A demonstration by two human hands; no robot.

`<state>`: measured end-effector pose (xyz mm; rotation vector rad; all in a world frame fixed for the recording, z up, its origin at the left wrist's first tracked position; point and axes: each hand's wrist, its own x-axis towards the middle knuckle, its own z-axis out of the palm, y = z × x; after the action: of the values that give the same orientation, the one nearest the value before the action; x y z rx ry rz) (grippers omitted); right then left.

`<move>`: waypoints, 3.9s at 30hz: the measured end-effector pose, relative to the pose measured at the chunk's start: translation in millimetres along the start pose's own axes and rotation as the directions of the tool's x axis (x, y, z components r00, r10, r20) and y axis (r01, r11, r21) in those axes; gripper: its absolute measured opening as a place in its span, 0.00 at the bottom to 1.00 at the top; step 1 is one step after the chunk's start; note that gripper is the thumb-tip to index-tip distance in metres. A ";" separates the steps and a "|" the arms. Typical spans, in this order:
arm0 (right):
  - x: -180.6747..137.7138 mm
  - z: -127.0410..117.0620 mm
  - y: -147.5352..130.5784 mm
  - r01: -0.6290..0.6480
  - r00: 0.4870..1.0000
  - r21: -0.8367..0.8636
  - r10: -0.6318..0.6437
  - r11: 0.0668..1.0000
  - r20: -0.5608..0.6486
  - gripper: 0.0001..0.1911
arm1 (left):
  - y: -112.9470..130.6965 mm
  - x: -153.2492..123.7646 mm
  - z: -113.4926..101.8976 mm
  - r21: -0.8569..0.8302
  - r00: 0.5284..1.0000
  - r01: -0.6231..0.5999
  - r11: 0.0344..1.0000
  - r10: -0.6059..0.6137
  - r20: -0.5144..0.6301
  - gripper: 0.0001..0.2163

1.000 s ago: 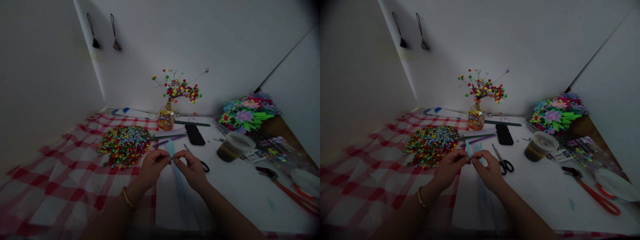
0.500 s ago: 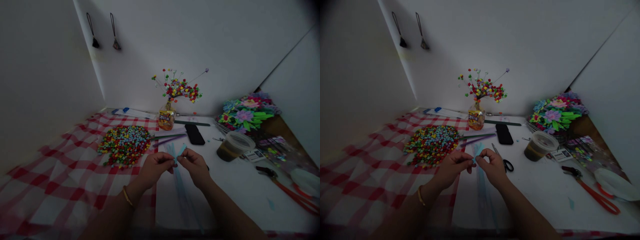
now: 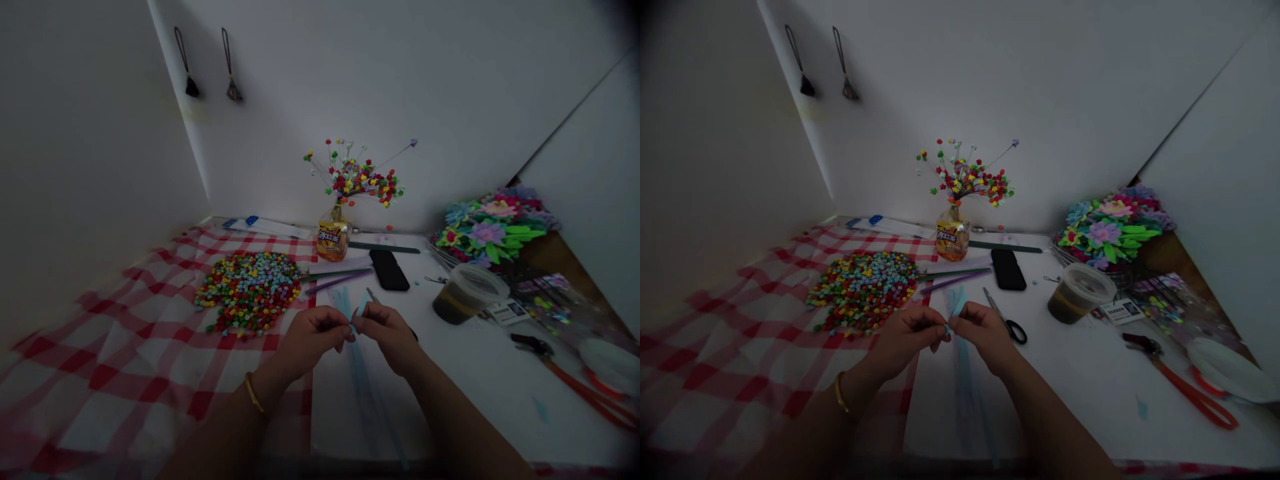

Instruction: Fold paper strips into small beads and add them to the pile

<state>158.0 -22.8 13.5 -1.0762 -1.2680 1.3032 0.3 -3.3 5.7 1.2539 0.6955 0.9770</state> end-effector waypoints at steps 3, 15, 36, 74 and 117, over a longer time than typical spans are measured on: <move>-0.8 -3.2 3.3 0.034 0.999 -0.011 -0.035 0.999 -0.012 0.07 | 0.5 0.9 -0.3 0.002 1.000 0.004 1.000 -0.004 -0.012 0.04; -0.6 -1.6 4.5 0.016 1.000 0.041 -0.015 0.999 -0.012 0.05 | -0.1 0.0 -2.8 0.033 0.999 -0.039 0.999 0.039 0.015 0.04; -0.2 3.4 10.5 0.156 0.957 -0.262 -0.211 0.952 -0.197 0.06 | -2.3 2.1 1.0 -0.120 0.993 -0.031 0.992 0.017 -0.118 0.06; -2.8 -7.6 7.3 0.627 0.669 -0.685 -0.707 0.372 0.228 0.07 | -4.8 2.4 -5.5 -0.291 0.982 0.162 0.943 -0.127 0.136 0.07; -5.6 1.5 5.2 0.003 0.997 -0.004 -0.002 1.000 0.076 0.13 | -6.4 -0.1 -10.6 -0.302 0.986 0.066 0.951 -0.015 0.167 0.10</move>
<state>156.8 -28.4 8.2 -1.0358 -1.3283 1.3513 -7.5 1.2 -2.7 1.0276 0.4207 0.8982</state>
